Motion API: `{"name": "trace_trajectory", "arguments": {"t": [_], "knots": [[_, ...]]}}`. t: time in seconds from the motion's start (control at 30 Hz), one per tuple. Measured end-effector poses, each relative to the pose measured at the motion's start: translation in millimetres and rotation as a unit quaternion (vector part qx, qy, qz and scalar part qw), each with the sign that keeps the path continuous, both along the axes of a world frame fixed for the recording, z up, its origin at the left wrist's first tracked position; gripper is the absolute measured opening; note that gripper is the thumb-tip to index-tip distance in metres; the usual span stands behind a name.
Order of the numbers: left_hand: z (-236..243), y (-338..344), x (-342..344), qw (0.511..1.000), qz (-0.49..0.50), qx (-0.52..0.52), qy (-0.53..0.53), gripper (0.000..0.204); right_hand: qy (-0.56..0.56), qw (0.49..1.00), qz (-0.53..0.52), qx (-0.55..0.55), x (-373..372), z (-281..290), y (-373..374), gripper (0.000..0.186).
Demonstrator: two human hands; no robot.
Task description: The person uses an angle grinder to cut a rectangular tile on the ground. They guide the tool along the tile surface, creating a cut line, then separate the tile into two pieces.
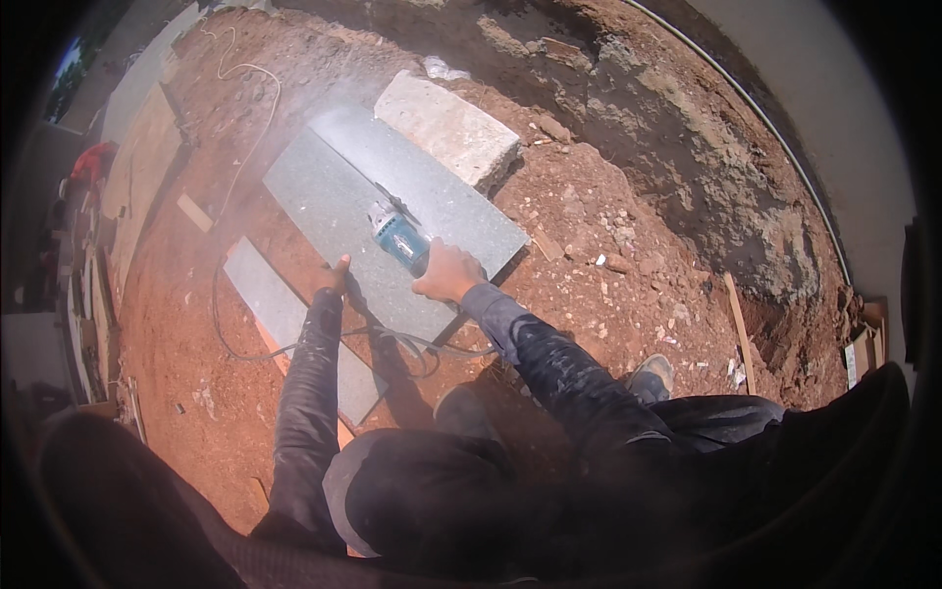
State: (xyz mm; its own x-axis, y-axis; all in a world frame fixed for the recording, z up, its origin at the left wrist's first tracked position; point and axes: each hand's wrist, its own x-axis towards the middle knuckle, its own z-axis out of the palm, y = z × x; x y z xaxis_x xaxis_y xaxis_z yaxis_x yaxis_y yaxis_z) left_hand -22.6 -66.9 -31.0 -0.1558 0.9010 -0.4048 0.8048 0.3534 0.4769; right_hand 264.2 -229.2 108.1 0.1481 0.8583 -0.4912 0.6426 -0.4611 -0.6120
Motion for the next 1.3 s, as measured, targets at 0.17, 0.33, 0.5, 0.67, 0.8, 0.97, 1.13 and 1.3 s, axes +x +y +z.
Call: {"name": "trace_trajectory", "arguments": {"t": [0.17,0.33,0.5,0.67,0.8,0.97,1.13,1.3], "knots": [[16,-10,13,1.000,0.018,0.002,0.011,0.084,0.005,1.000,-0.002,-0.010,2,5,-3,0.068],[16,-8,13,0.999,0.007,0.017,0.033,0.083,0.007,1.000,0.000,-0.013,4,6,-6,0.069],[14,-8,12,0.997,0.013,0.037,0.062,0.079,0.008,1.000,0.002,-0.012,3,5,-8,0.068],[23,-12,20,0.997,0.013,0.026,0.072,0.082,0.008,1.000,-0.001,-0.011,5,4,-12,0.066],[22,-12,18,0.997,0.027,0.030,0.060,0.081,0.009,1.000,0.001,-0.004,5,7,-16,0.066],[13,-8,11,0.998,0.019,0.039,0.049,0.077,0.005,1.000,0.002,0.002,4,7,-19,0.067],[9,-10,20,0.998,0.009,0.045,0.043,0.072,-0.003,1.000,-0.012,0.006,8,4,-26,0.066],[-6,-2,1,0.995,-0.003,0.077,0.058,0.063,-0.003,1.000,-0.003,0.011,4,3,-26,0.065]]}}
